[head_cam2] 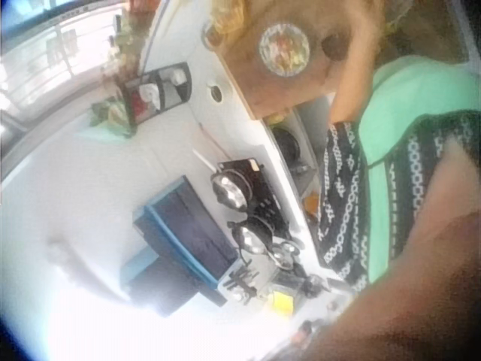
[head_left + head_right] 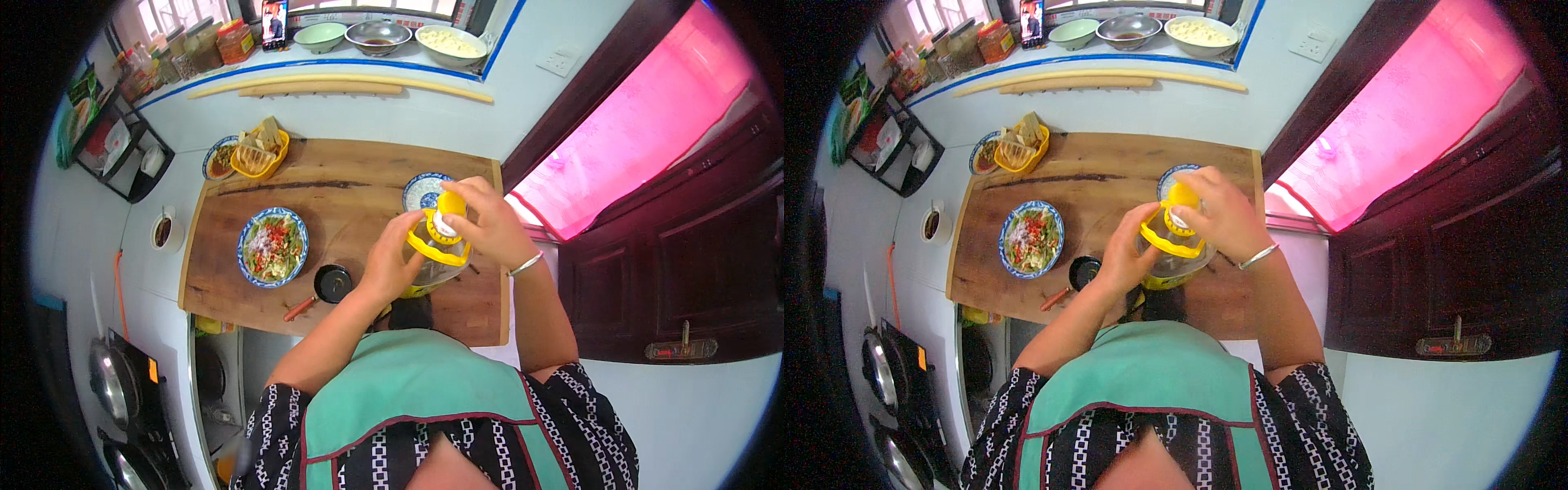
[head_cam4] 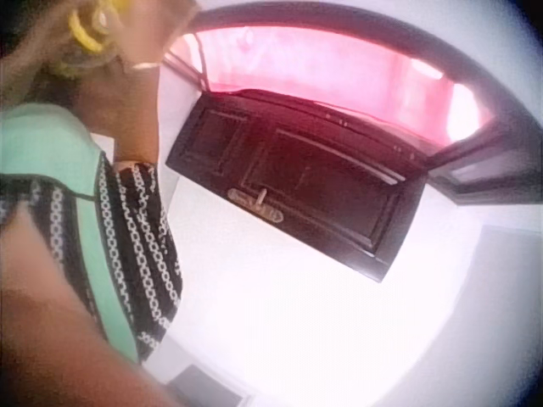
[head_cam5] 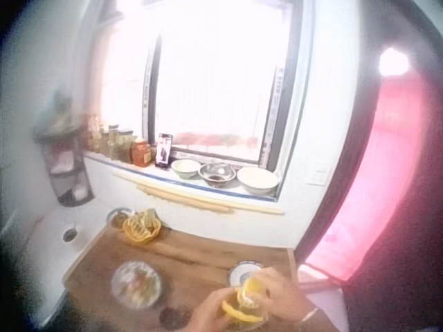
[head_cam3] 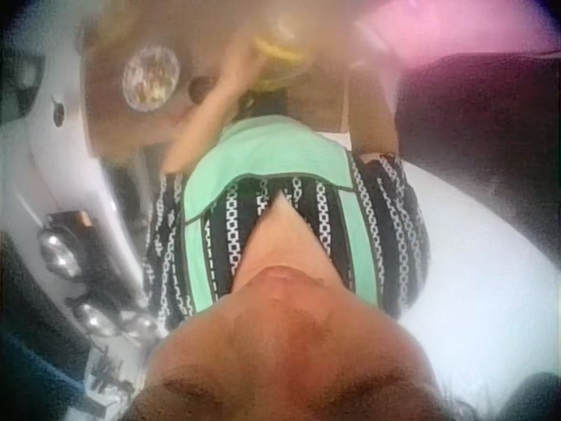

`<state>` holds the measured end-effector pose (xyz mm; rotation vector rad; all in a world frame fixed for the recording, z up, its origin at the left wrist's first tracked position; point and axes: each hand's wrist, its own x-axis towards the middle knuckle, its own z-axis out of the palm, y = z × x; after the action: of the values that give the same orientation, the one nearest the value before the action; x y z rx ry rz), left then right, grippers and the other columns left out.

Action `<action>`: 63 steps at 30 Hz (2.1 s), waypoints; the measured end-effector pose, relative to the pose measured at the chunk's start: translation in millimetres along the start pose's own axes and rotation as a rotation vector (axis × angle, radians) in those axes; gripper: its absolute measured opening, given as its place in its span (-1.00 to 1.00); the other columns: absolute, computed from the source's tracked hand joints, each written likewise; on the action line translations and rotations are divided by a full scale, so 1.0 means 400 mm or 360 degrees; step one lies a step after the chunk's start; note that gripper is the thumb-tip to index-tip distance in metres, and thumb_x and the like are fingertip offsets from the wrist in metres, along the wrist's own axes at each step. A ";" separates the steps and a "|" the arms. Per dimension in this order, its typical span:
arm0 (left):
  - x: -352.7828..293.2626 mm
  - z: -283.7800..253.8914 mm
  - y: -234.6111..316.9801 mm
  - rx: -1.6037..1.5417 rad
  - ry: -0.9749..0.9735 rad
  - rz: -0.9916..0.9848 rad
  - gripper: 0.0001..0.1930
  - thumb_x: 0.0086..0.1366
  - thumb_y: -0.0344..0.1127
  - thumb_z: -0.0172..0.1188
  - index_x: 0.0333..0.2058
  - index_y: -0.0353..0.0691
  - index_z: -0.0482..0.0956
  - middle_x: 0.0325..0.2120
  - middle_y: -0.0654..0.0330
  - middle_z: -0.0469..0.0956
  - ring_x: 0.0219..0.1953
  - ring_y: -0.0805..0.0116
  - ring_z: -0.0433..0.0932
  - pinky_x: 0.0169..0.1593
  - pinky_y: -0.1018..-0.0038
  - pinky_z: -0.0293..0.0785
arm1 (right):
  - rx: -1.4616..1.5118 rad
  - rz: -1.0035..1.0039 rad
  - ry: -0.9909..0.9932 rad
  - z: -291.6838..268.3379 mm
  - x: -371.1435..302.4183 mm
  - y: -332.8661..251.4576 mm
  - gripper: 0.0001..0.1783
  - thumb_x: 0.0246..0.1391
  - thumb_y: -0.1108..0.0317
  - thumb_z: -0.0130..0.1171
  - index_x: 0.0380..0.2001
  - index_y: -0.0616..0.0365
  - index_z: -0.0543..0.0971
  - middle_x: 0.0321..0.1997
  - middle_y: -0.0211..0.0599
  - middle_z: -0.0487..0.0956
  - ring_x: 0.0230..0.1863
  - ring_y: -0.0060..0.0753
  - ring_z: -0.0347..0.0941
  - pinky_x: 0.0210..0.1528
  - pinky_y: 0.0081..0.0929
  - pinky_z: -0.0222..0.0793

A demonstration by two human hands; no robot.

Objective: The person chops green beans on a wooden cutting board using a cleaver, then transfers them to a bowl. They add chopped red peppers and garlic, wipe the board, and season the mixture with chili powder, salt, and oil. The person also heats oil in a small pot on an induction cooktop.

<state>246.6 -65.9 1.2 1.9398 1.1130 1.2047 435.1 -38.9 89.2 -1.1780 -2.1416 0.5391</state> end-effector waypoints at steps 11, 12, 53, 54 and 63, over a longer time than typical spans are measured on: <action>0.014 -0.008 -0.001 -0.0028 -0.0035 0.0078 -0.53 -0.04 -0.60 0.18 -0.08 -0.22 0.39 -0.02 0.03 0.40 0.07 0.06 0.37 0.13 0.34 0.29 | -0.0378 -0.0173 -0.0296 -0.025 -0.008 0.014 -0.58 -0.08 0.41 0.18 -0.07 0.15 0.49 -0.06 -0.09 0.50 0.00 -0.06 0.37 0.03 -0.31 0.31; 0.015 -0.005 -0.008 -0.0022 -0.0022 0.0116 -0.53 -0.05 -0.60 0.18 -0.08 -0.22 0.39 -0.02 0.03 0.41 0.07 0.05 0.37 0.13 0.34 0.29 | -0.0417 -0.0240 -0.0254 -0.026 -0.007 0.021 -0.57 -0.11 0.38 0.21 -0.07 0.13 0.50 -0.10 -0.12 0.52 -0.03 -0.07 0.39 0.00 -0.28 0.33; -0.021 0.021 0.041 0.0158 0.0169 -0.0014 -0.52 -0.02 -0.58 0.18 -0.07 -0.22 0.33 -0.04 0.00 0.37 0.05 0.00 0.35 0.11 0.31 0.28 | -0.0706 0.0155 -0.0272 0.009 0.011 -0.012 -0.54 -0.01 -0.03 0.13 -0.20 0.12 0.46 -0.24 -0.14 0.49 -0.20 -0.04 0.46 -0.18 -0.19 0.39; -0.021 0.021 0.039 0.0164 0.0181 -0.0001 -0.53 -0.02 -0.58 0.17 -0.07 -0.22 0.33 -0.04 0.00 0.37 0.05 0.00 0.35 0.11 0.31 0.28 | -0.0713 0.0172 -0.0260 0.019 0.013 -0.007 -0.53 0.00 -0.04 0.13 -0.19 0.12 0.46 -0.23 -0.14 0.49 -0.19 -0.04 0.46 -0.18 -0.19 0.39; -0.024 0.019 0.027 0.0155 0.0277 0.0027 -0.68 0.12 -0.56 0.09 -0.11 -0.24 0.37 -0.10 -0.02 0.41 -0.04 0.00 0.41 0.04 0.32 0.33 | -0.0387 -0.0279 -0.0102 0.010 -0.097 -0.047 -0.55 -0.09 0.13 0.25 -0.13 0.10 0.46 -0.21 -0.12 0.49 -0.16 -0.04 0.43 -0.17 -0.21 0.38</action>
<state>254.8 -79.8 3.0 1.9489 1.2670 1.3734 436.6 -82.0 85.0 -1.0964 -2.3891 0.2465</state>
